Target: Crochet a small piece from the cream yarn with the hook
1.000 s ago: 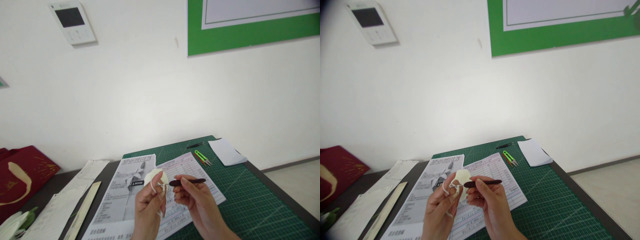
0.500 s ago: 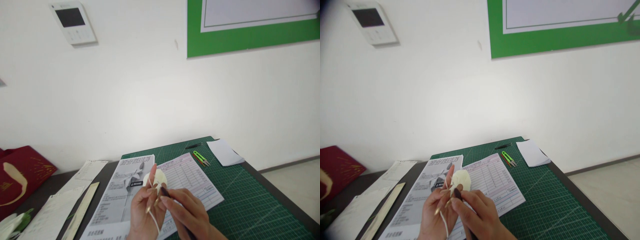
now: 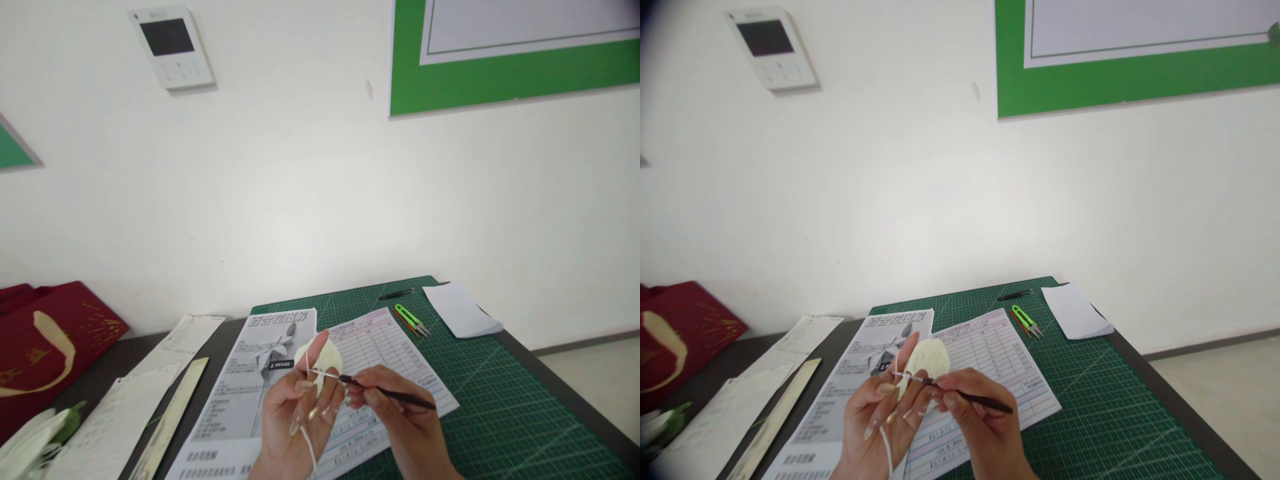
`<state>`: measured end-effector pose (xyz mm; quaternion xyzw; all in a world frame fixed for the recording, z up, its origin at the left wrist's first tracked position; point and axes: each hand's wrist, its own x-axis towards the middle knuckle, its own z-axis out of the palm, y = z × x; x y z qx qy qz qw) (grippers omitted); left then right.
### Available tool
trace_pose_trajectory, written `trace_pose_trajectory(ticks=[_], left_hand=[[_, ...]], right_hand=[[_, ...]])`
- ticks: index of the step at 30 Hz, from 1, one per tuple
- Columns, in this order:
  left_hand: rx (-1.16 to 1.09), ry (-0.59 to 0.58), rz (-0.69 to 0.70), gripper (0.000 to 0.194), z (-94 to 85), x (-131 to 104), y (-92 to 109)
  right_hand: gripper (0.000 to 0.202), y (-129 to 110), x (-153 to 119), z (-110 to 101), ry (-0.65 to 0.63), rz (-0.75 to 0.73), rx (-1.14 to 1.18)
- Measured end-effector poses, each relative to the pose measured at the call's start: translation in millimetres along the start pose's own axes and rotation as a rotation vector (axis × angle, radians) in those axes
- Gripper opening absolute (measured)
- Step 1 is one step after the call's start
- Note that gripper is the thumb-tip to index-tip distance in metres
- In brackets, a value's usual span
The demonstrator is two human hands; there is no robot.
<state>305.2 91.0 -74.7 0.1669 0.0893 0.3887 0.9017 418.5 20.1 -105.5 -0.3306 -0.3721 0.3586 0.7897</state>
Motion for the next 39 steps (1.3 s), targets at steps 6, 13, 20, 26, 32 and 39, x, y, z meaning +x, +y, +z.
trace_pose_trajectory(ticks=[6, 13, 20, 26, 32, 39], left_hand=[[-0.027, -0.019, 0.03, 0.046, 3.0, 0.6, 3.4], [-0.042, -0.065, 0.031, 0.045, 0.7, -1.0, 3.9], [-0.037, -0.091, 0.003, 0.045, 3.1, -0.4, 6.2], [0.012, -0.112, 0.005, 0.046, 2.3, -1.1, 8.9], [0.112, -0.029, 0.038, 0.042, 1.2, -0.1, 8.9], [0.429, -0.004, 0.158, 0.04, 2.7, -0.4, 3.6]], right_hand=[[0.013, 2.3, 1.8, -4.6, 0.063, 0.143, 0.134], [0.013, 1.6, 4.3, -9.6, 0.033, 0.158, 0.179], [0.01, -1.3, 7.6, -11.2, -0.026, 0.152, 0.168], [0.009, -7.4, 12.0, -13.7, -0.12, 0.022, 0.039], [0.009, -13.6, 11.5, -13.7, -0.023, 0.154, 0.119], [0.014, -5.5, 19.4, -11.3, 0.097, 0.499, 0.492]])
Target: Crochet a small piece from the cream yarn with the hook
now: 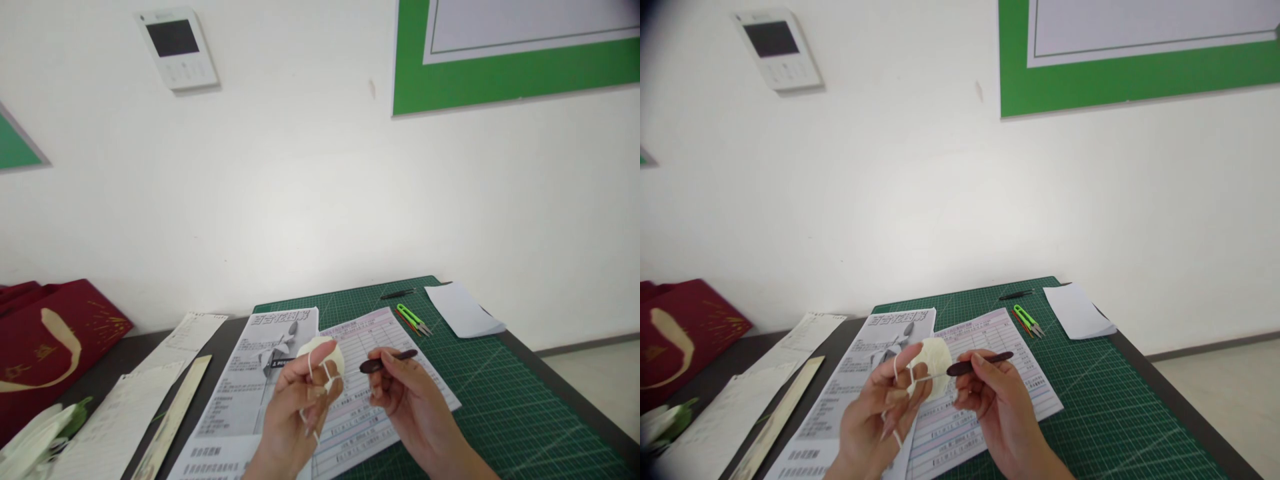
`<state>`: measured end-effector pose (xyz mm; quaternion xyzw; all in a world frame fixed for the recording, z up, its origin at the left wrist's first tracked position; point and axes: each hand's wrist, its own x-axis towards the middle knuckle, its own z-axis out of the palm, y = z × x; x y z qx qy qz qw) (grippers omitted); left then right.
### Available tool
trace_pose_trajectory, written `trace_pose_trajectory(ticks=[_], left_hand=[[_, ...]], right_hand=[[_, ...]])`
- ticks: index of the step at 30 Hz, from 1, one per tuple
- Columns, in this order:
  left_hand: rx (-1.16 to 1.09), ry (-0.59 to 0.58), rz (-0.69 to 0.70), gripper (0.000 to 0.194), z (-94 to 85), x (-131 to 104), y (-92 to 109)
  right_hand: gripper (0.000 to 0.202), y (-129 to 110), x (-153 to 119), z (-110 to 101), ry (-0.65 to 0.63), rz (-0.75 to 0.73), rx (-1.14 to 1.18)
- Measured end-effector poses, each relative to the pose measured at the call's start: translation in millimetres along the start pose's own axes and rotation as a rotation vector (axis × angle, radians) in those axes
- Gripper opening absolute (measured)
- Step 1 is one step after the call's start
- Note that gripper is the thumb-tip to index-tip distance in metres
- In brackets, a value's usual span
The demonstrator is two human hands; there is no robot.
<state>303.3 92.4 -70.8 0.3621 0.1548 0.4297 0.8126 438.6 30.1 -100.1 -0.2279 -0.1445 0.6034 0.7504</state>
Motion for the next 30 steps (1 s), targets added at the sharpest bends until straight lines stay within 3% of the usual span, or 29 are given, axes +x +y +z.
trace_pose_trajectory(ticks=[4, 11, 17, 30], left_hand=[[0.182, 0.032, 0.098, 0.036, 0.5, -1.2, -9.8], [0.097, 0.033, -0.008, 0.038, -7.2, 3.6, -22.0], [0.065, 0.017, -0.069, 0.037, -7.9, 5.5, -18.5], [0.215, 0.013, -0.013, 0.035, -7.0, 6.4, -0.9]], right_hand=[[0.015, 6.3, 3.4, -2.4, 0.041, 0.09, 0.079], [0.016, 8.2, 2.4, 1.0, 0.045, 0.043, 0.042], [0.018, 10.1, 4.4, 1.2, 0.053, 0.03, 0.017], [0.017, 12.6, 4.0, 0.2, 0.02, 0.036, 0.003]])
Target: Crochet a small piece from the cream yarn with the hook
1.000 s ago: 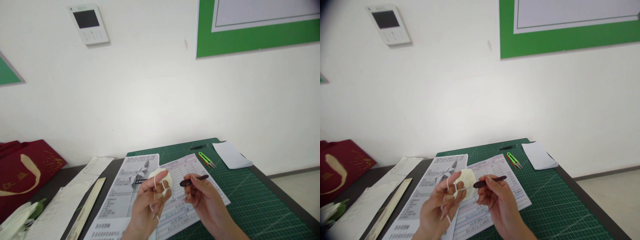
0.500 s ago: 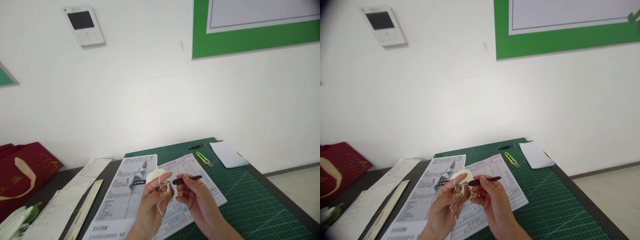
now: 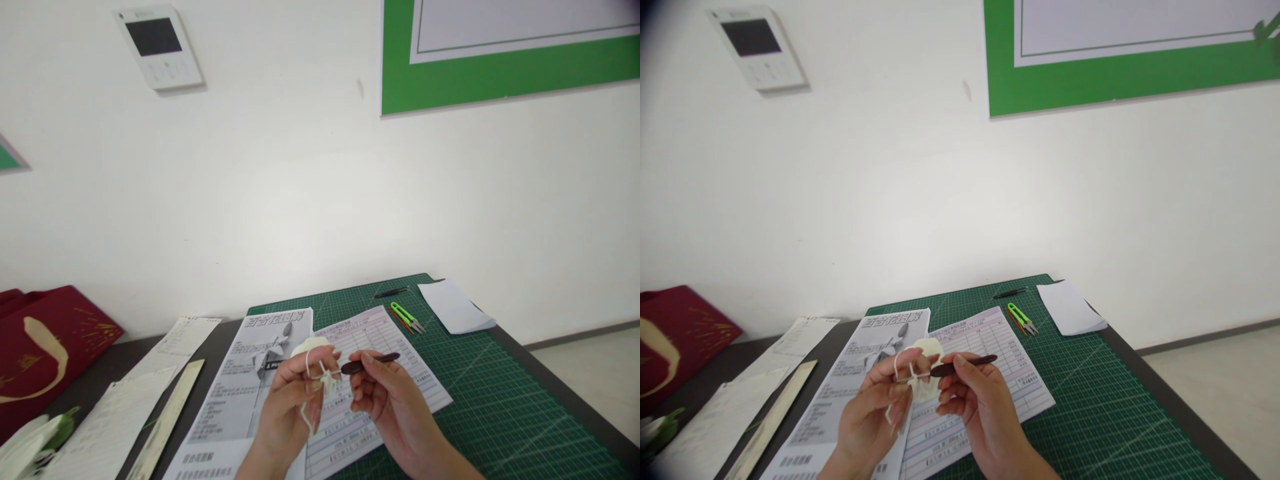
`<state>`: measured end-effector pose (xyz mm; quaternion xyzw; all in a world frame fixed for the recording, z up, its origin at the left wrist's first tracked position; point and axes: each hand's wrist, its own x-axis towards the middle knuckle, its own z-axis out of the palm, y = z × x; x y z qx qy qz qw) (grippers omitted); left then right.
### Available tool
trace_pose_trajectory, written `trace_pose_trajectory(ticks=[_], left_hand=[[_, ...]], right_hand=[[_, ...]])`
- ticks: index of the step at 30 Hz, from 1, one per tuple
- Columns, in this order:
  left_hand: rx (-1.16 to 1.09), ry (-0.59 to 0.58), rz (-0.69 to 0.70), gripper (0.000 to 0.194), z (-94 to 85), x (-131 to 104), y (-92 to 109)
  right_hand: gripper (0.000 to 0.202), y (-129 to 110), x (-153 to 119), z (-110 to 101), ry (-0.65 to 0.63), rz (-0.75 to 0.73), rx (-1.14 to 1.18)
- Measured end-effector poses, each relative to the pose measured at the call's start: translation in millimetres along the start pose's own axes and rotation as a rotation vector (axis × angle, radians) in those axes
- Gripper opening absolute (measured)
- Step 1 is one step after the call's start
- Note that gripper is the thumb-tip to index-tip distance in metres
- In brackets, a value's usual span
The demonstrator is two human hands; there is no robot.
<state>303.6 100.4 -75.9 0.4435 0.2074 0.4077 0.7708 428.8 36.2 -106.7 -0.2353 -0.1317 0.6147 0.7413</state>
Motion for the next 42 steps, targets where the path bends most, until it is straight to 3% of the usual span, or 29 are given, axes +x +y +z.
trace_pose_trajectory(ticks=[4, 14, 20, 26, 30, 35, 39, 42], left_hand=[[0.065, 0.048, 0.022, 0.03, -0.5, -1.0, 2.6], [0.06, 0.019, -0.045, 0.031, -1.1, 3.9, 2.8], [0.013, -0.009, -0.063, 0.037, 0.9, 3.2, 0.6], [-0.007, -0.078, -0.021, 0.037, 2.5, 0.6, -4.9], [0.046, -0.055, 0.01, 0.033, -1.9, -0.2, -6.6], [0.156, -0.185, -0.036, 0.03, -12.8, 5.0, -4.8], [0.278, -0.284, -0.055, 0.033, -11.6, 6.1, -1.9], [0.337, -0.263, -0.034, 0.037, -9.1, 4.8, -2.4]], right_hand=[[0.017, 0.8, -1.0, -0.6, 0.007, -0.008, -0.017], [0.018, 2.5, -0.1, 0.1, 0.034, -0.052, -0.049], [0.016, 3.8, 1.2, -2.0, 0.031, 0.011, 0.051], [0.015, 3.0, 1.3, -1.4, 0.032, 0.007, 0.079], [0.014, 3.5, 0.2, -0.6, 0.017, -0.025, 0.056], [0.014, 5.0, 3.3, -2.6, 0.022, -0.04, 0.056], [0.016, 7.4, 5.4, -3.1, -0.008, -0.058, 0.007], [0.013, 8.7, 4.2, -1.9, -0.094, -0.062, -0.065]])
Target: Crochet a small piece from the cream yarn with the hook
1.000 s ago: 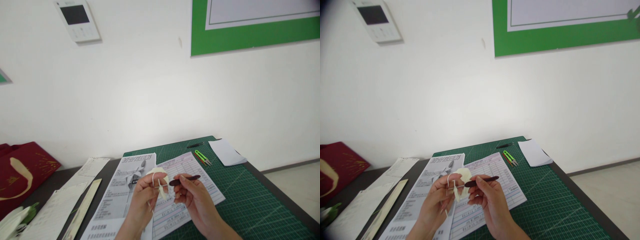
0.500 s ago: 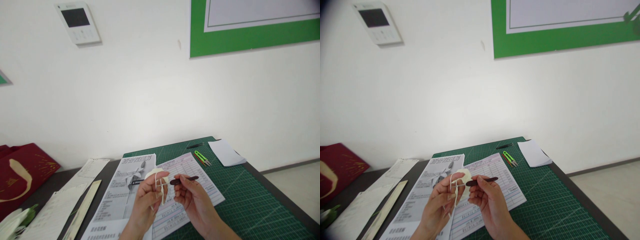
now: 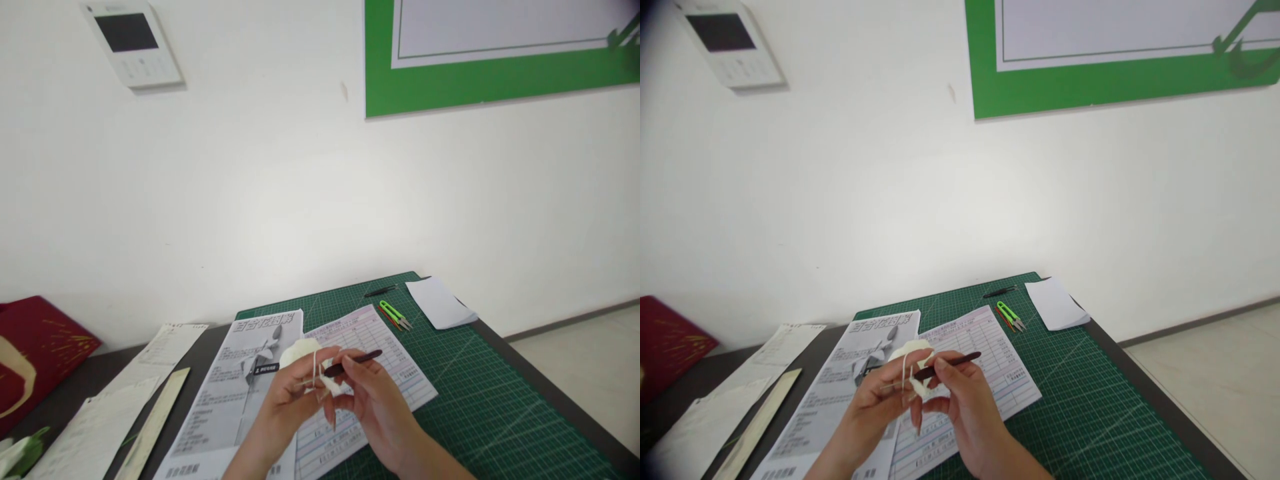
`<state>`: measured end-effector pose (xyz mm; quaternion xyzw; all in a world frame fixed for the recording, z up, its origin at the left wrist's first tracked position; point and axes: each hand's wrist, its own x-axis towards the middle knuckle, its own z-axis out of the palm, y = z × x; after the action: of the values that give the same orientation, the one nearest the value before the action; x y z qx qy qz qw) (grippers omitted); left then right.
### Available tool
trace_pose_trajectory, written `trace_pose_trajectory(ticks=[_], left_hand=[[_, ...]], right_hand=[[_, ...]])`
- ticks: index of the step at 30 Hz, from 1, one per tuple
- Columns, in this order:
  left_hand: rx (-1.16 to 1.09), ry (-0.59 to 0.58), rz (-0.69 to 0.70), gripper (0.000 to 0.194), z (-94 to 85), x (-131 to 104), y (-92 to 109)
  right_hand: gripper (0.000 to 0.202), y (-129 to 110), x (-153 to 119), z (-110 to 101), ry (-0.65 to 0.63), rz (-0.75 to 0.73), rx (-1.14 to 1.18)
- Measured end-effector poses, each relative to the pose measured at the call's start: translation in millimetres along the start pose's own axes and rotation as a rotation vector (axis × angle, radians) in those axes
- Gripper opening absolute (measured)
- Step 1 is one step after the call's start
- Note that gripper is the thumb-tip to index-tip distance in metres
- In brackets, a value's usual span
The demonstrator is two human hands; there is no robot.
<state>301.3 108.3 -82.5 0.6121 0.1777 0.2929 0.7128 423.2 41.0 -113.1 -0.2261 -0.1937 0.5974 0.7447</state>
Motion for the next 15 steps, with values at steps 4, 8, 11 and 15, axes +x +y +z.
trace_pose_trajectory(ticks=[4, 8, 11, 15], left_hand=[[0.011, 0.024, -0.022, 0.041, -2.2, -0.2, -3.8], [0.046, 0.005, -0.005, 0.041, -0.7, 0.4, -4.4], [0.05, 0.06, -0.026, 0.04, 8.2, 0.3, -1.1], [-0.029, 0.041, -0.051, 0.04, 15.5, 0.6, -0.3]], right_hand=[[0.016, 0.3, -2.2, 1.7, -0.028, 0.034, -0.057], [0.019, 1.4, -2.8, 3.6, -0.085, 0.036, -0.071], [0.022, 1.7, -2.7, 5.7, -0.105, 0.04, -0.058], [0.022, -0.9, -2.8, 6.7, -0.095, 0.043, -0.038]])
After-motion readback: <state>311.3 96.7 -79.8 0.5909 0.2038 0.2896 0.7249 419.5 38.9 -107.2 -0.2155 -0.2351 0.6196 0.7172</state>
